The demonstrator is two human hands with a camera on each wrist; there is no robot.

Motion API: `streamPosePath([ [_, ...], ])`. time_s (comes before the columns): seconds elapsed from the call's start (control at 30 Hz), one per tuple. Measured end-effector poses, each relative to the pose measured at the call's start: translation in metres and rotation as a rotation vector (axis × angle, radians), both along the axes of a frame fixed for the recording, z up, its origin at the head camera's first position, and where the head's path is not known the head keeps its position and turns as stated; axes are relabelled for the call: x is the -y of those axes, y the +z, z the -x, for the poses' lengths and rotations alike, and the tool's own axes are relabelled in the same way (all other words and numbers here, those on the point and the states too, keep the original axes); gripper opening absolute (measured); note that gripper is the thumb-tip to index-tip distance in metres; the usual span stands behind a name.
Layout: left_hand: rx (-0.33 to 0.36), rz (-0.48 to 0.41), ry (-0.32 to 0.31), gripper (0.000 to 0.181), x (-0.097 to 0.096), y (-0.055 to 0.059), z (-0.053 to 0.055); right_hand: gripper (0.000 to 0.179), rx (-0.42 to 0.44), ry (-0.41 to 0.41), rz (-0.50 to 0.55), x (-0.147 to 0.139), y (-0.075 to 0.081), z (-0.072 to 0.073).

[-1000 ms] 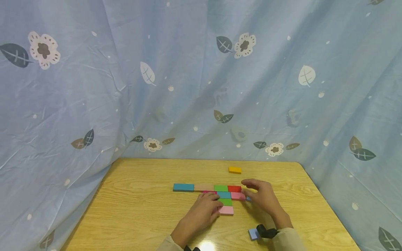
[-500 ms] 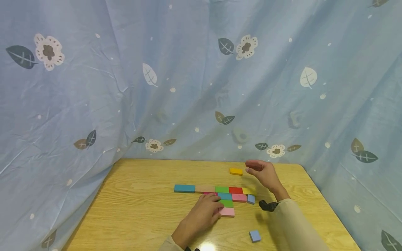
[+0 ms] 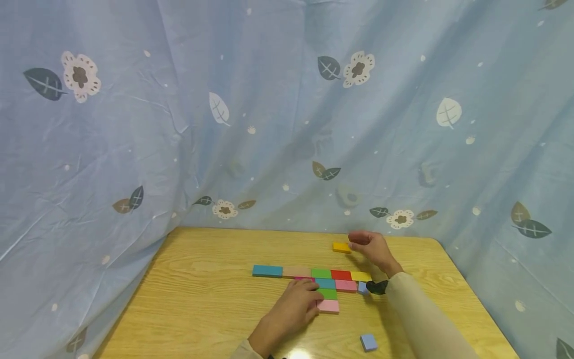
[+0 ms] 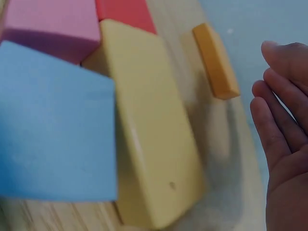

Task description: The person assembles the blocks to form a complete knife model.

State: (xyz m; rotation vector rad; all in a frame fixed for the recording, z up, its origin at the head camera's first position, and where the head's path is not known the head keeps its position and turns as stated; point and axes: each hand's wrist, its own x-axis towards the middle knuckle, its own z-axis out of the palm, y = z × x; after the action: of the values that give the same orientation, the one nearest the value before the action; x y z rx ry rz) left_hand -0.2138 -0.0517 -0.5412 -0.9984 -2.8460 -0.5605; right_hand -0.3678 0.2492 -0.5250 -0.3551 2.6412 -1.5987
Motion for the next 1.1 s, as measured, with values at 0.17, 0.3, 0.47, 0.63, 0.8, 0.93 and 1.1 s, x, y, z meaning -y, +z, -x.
streamPosePath([
  [0.17, -0.013, -0.006, -0.005, 0.022, -0.003, -0.001, -0.001, 0.041, 0.064, -0.023, -0.031, -0.002, -0.007, -0.001],
  [0.3, -0.022, -0.002, -0.008, 0.021, -0.004, 0.0, -0.001, 0.039, 0.091, -0.047, -0.053, -0.001, -0.011, -0.003],
  [0.47, -0.009, 0.005, -0.006, 0.021, -0.005, 0.002, -0.001, 0.037, 0.086, -0.076, -0.077, 0.001, -0.016, -0.004],
  [0.63, -0.003, 0.008, -0.004, 0.021, -0.005, 0.002, -0.002, 0.032, 0.056, -0.106, -0.122, 0.002, -0.018, -0.002],
  [0.8, 0.01, 0.004, -0.001, 0.021, -0.003, 0.003, -0.003, 0.032, 0.032, -0.104, -0.124, -0.004, -0.015, -0.007],
  [0.93, 0.014, 0.004, 0.0, 0.022, -0.001, 0.003, -0.003, 0.036, -0.013, -0.076, -0.056, -0.012, -0.009, -0.018],
  [1.1, 0.003, 0.004, -0.002, 0.023, 0.0, 0.004, -0.002, 0.036, -0.091, -0.042, -0.023, -0.023, 0.002, -0.043],
])
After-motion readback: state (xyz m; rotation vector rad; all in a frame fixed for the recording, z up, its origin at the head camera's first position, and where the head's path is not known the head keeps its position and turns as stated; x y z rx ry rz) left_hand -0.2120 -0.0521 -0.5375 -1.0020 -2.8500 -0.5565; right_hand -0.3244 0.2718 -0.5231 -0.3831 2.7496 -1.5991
